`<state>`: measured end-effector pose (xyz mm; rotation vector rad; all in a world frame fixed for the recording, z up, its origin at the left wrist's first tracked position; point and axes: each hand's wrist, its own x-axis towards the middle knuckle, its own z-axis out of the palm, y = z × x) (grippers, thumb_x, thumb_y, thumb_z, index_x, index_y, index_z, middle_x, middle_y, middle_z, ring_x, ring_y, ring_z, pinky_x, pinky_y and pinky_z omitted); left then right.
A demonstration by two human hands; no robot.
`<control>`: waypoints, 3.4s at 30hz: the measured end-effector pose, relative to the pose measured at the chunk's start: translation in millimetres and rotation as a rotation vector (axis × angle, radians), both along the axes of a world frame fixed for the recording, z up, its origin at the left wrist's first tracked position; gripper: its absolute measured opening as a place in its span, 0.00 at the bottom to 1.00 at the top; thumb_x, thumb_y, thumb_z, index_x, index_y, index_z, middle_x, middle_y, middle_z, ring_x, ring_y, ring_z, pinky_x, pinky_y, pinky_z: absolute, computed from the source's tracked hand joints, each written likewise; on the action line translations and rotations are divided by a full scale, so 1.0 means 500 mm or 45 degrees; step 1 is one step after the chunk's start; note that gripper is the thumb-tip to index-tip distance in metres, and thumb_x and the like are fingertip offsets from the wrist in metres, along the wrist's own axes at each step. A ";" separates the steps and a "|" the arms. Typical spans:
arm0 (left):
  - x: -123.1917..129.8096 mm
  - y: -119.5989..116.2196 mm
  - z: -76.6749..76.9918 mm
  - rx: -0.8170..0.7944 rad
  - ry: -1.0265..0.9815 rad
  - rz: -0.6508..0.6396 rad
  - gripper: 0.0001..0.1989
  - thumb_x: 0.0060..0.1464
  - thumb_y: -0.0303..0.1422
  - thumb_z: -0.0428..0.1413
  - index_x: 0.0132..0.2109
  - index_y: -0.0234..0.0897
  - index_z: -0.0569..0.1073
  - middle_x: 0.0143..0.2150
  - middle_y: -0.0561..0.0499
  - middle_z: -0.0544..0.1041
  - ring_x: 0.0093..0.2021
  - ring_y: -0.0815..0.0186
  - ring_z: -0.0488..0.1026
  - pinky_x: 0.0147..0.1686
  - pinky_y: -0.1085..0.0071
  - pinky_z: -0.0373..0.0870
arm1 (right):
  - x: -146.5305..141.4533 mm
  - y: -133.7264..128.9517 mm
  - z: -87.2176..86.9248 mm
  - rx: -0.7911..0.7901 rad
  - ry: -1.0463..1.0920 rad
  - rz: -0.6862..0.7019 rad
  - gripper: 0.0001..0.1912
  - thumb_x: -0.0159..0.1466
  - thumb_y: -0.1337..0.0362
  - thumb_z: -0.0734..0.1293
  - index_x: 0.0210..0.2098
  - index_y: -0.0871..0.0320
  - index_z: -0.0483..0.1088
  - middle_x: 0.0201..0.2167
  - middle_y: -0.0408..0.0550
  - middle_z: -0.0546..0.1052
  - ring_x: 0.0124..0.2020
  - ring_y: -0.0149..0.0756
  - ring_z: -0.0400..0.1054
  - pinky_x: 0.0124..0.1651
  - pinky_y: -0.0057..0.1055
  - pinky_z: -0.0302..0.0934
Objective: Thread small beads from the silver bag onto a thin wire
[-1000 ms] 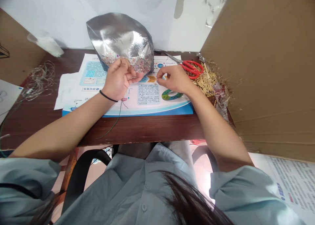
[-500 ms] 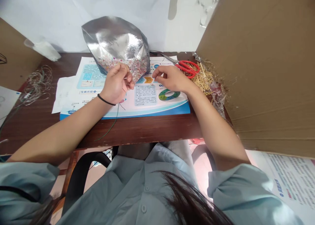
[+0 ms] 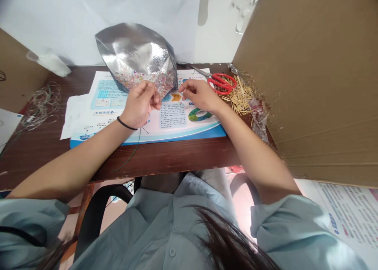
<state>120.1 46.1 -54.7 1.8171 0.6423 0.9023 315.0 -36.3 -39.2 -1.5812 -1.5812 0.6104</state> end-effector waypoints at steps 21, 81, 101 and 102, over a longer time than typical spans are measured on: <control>0.012 -0.041 0.009 0.458 0.187 0.133 0.14 0.59 0.41 0.55 0.30 0.37 0.73 0.27 0.52 0.75 0.27 0.70 0.66 0.31 0.71 0.63 | -0.031 -0.011 0.013 0.058 0.125 0.198 0.15 0.55 0.51 0.73 0.33 0.56 0.74 0.28 0.44 0.76 0.31 0.32 0.66 0.35 0.32 0.61; 0.004 -0.038 0.025 -0.980 -0.212 -0.134 0.06 0.52 0.28 0.63 0.35 0.33 0.73 0.30 0.54 0.73 0.27 0.77 0.66 0.28 0.78 0.67 | -0.076 -0.025 0.015 0.317 -0.092 -0.044 0.07 0.61 0.64 0.63 0.28 0.59 0.68 0.23 0.42 0.69 0.25 0.27 0.56 0.34 0.29 0.54; 0.003 -0.036 0.018 -0.903 -0.192 -0.186 0.12 0.48 0.35 0.66 0.34 0.34 0.72 0.31 0.54 0.71 0.29 0.76 0.66 0.28 0.78 0.68 | -0.073 -0.026 0.012 0.321 -0.123 -0.039 0.06 0.60 0.64 0.64 0.28 0.59 0.69 0.23 0.41 0.69 0.25 0.27 0.55 0.33 0.29 0.52; 0.002 -0.036 0.018 -0.901 -0.190 -0.192 0.12 0.48 0.35 0.67 0.34 0.34 0.72 0.31 0.54 0.71 0.29 0.76 0.66 0.28 0.78 0.68 | -0.073 -0.026 0.012 0.316 -0.129 -0.038 0.06 0.60 0.64 0.64 0.28 0.59 0.69 0.22 0.41 0.69 0.25 0.27 0.55 0.33 0.29 0.52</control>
